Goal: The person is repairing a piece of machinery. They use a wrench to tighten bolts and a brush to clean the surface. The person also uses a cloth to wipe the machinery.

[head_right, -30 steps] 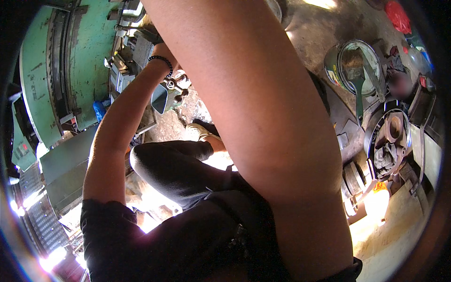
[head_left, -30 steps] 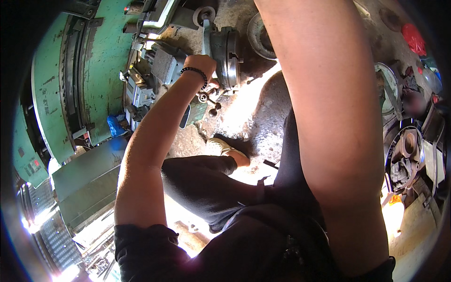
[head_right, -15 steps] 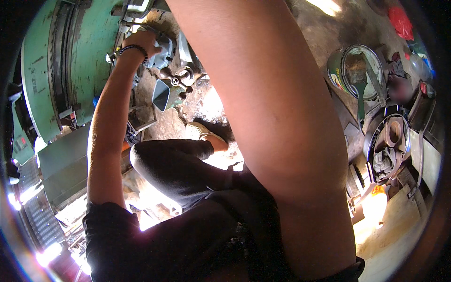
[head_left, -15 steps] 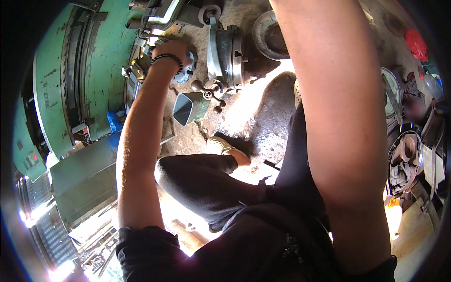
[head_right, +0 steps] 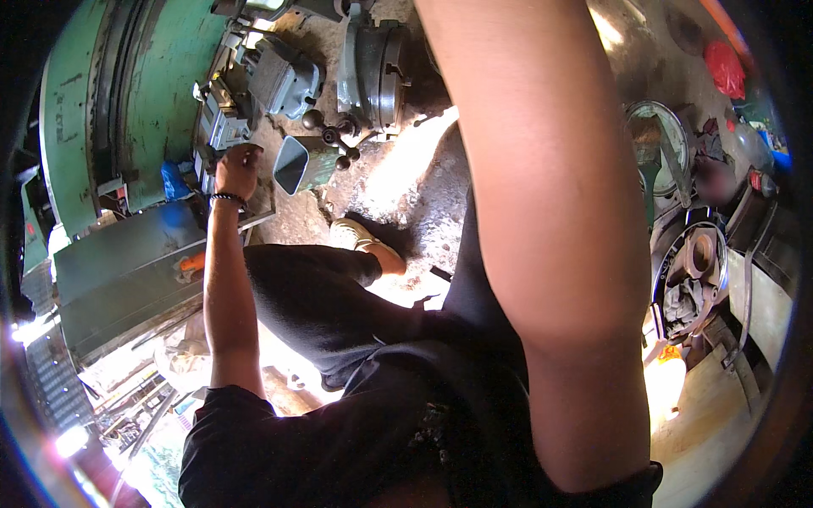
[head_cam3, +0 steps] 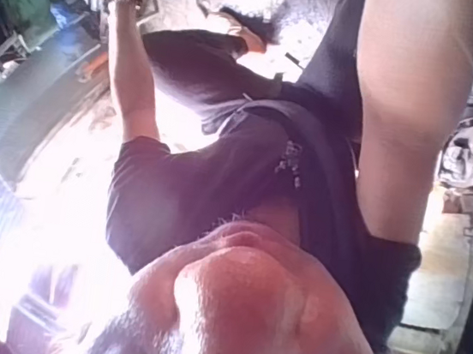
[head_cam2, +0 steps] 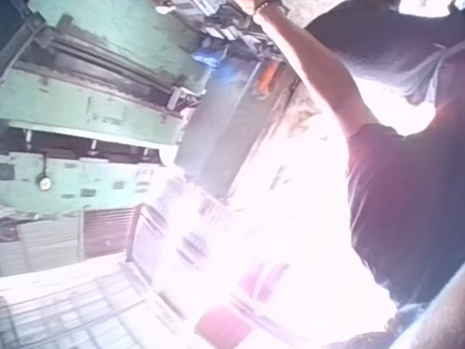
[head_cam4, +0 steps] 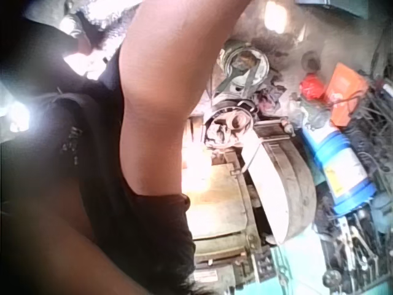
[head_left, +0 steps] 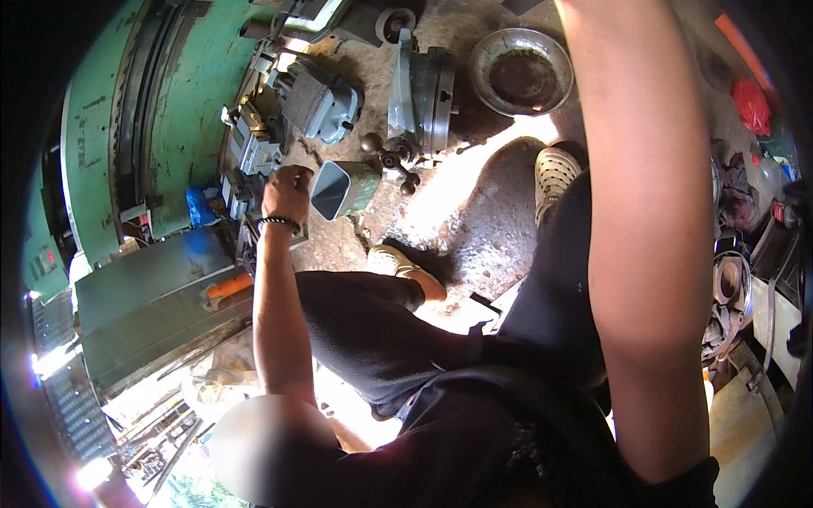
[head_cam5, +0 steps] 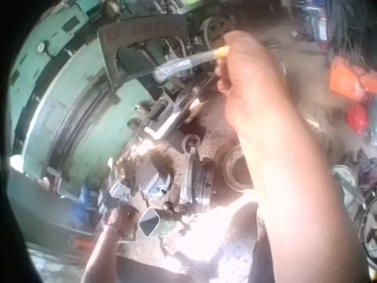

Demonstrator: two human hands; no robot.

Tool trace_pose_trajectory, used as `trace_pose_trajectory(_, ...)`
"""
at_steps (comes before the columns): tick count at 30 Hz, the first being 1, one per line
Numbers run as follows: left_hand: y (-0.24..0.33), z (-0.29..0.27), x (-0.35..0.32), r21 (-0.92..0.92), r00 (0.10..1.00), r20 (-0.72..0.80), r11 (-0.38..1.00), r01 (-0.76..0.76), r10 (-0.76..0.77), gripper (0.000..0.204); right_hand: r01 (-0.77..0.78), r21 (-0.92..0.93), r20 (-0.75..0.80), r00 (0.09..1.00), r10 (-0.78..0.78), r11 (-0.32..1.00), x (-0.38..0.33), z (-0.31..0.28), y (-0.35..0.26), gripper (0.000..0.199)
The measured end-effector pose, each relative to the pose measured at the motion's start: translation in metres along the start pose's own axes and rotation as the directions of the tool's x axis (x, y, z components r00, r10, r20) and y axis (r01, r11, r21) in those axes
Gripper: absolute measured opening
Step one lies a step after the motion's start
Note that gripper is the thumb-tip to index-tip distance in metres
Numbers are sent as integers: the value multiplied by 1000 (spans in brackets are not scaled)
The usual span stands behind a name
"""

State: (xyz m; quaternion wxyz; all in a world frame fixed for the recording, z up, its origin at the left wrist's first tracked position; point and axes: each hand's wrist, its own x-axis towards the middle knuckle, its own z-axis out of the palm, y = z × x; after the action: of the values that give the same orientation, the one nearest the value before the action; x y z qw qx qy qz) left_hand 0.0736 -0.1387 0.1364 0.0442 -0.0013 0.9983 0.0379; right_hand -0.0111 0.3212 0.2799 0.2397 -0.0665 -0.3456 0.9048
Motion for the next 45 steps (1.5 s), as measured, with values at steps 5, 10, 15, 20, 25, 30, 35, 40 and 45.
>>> trace_pose_trajectory(5, 15, 37, -44, -71, 987, 33, 985, 157, -155, 33, -24, -86, 25, 999, 26, 996, -6, 5, 8, 10)
trace_pose_trajectory(10, 41, 53, -55, -127, 968, 237, 985, 116, -84, 42, -67, -65, 193, 978, 79, 996, -9, -3, 19, 11)
trace_pose_trajectory(15, 81, 58, -92, -165, 773, 586, 969, -182, 245, 30, -83, -152, 248, 961, 119, 985, -20, 6, 34, 14)
trace_pose_trajectory(20, 108, 46, -122, -351, 598, 653, 886, -303, 464, 35, -371, -118, 589, 721, 366, 921, -35, 32, 48, 34)
trace_pose_trajectory(25, 96, 23, -144, -381, 777, 401, 860, -341, 486, 34, -459, -270, 627, 583, 516, 846, -114, 63, 98, 28)
trace_pose_trajectory(30, 83, -6, -158, -258, 762, 480, 901, -350, 434, 23, -322, -668, 370, 640, 674, 671, -211, 80, 201, 29)
trace_pose_trajectory(35, 61, -38, -169, -414, 731, 559, 896, -161, 390, 22, -197, -934, 173, 483, 858, 299, -261, 64, 348, 32)
trace_pose_trajectory(40, 33, -57, -175, -411, 722, 554, 890, -196, 415, 24, -70, -982, 117, 518, 847, 178, -283, 31, 463, 26)
trace_pose_trajectory(45, 25, -54, -172, -496, 626, 593, 842, -211, 506, 49, 45, -995, 98, 530, 842, 88, -281, 4, 522, 24)
